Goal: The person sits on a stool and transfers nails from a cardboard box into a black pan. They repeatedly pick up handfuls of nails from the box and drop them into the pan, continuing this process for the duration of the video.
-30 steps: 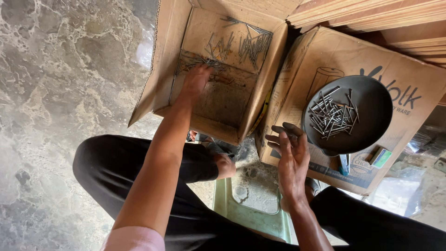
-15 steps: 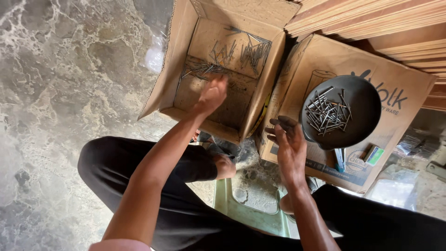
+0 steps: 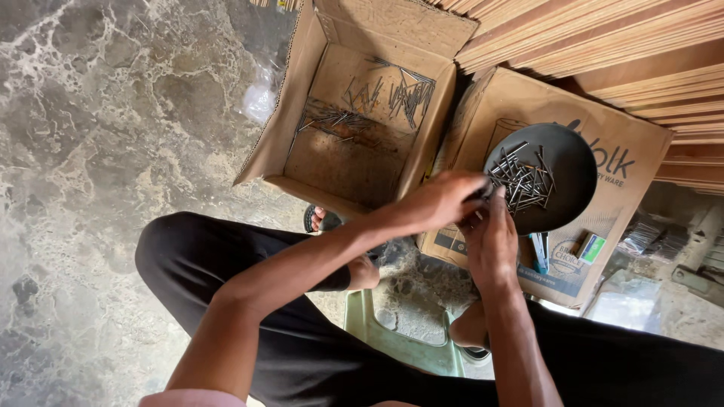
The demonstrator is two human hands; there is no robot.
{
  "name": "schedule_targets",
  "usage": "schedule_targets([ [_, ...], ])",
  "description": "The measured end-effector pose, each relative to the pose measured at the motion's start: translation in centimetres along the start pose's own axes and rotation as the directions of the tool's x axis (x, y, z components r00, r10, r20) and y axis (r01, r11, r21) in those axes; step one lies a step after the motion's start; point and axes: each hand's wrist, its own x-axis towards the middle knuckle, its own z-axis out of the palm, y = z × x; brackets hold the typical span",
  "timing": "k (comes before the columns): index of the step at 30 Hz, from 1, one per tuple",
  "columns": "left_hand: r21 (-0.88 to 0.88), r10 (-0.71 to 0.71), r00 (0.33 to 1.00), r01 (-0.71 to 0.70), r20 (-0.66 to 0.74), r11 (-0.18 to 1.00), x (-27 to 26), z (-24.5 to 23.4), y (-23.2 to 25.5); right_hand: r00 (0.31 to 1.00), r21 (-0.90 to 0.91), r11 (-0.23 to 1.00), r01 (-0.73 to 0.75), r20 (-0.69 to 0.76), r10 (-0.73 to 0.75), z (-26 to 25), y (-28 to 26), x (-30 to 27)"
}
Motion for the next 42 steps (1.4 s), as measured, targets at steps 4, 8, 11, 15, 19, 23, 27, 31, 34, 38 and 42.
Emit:
schedule_targets([
  [4, 0.382, 0.229, 0.97, -0.183, -0.078, 0.906, 0.6, 1.4, -0.5, 0.999, 0.129, 0.992, -0.008, -0.05, 0.014, -1.9, -0.1, 1.1],
  [8, 0.392, 0.358, 0.903, -0.248, -0.237, 0.886, 2.3, -0.8, -2.7, 0.994, 0.106, 0.993, 0.051, -0.106, -0.039, -2.7, -0.7, 2.0],
  [11, 0.423, 0.233, 0.9, -0.061, -0.368, 0.904, 2.7, -2.6, -8.4, 0.98, -0.143, 0.983, 0.112, -0.146, -0.133, -3.1, -1.3, 2.2],
  [15, 0.302, -0.211, 0.82, 0.416, -0.533, 0.858, -0.9, -3.0, -16.4, 0.956, -0.534, 0.833, 0.147, -0.14, -0.258, 1.6, -4.5, -0.8],
  [19, 0.298, -0.494, 0.721, 0.668, -0.486, 0.681, -4.4, -5.5, -20.8, 0.942, -0.612, 0.774, 0.163, -0.135, -0.306, 0.3, -3.4, 0.5],
  [23, 0.456, -0.42, 0.684, 0.72, -0.597, 0.523, -6.7, -6.6, -26.8, 0.935, -0.655, 0.719, 0.231, -0.054, -0.35, 0.3, -3.1, 0.9],
  [27, 0.53, -0.401, 0.67, 0.741, -0.625, 0.413, -6.5, -7.9, -26.4, 0.945, -0.63, 0.733, 0.256, 0.005, -0.326, 0.9, -2.6, 1.0],
  [31, 0.637, -0.412, 0.724, 0.687, -0.554, 0.35, -6.3, -8.4, -31.4, 0.95, -0.617, 0.746, 0.25, 0.008, -0.312, 1.8, -2.3, 0.9],
  [34, 0.667, -0.381, 0.765, 0.642, -0.52, 0.378, -6.0, -8.6, -33.3, 0.961, -0.658, 0.718, 0.229, 0.035, -0.274, 2.6, -2.3, 0.8],
  [38, 0.732, -0.231, 0.813, 0.582, -0.534, 0.354, -5.4, -8.7, -36.0, 0.969, -0.613, 0.758, 0.224, 0.059, -0.239, 2.5, -1.4, 1.1],
  [42, 0.727, -0.337, 0.806, 0.587, -0.486, 0.356, -5.2, -9.1, -42.6, 0.975, -0.601, 0.77, 0.214, 0.081, -0.208, 2.7, -1.0, 1.1],
])
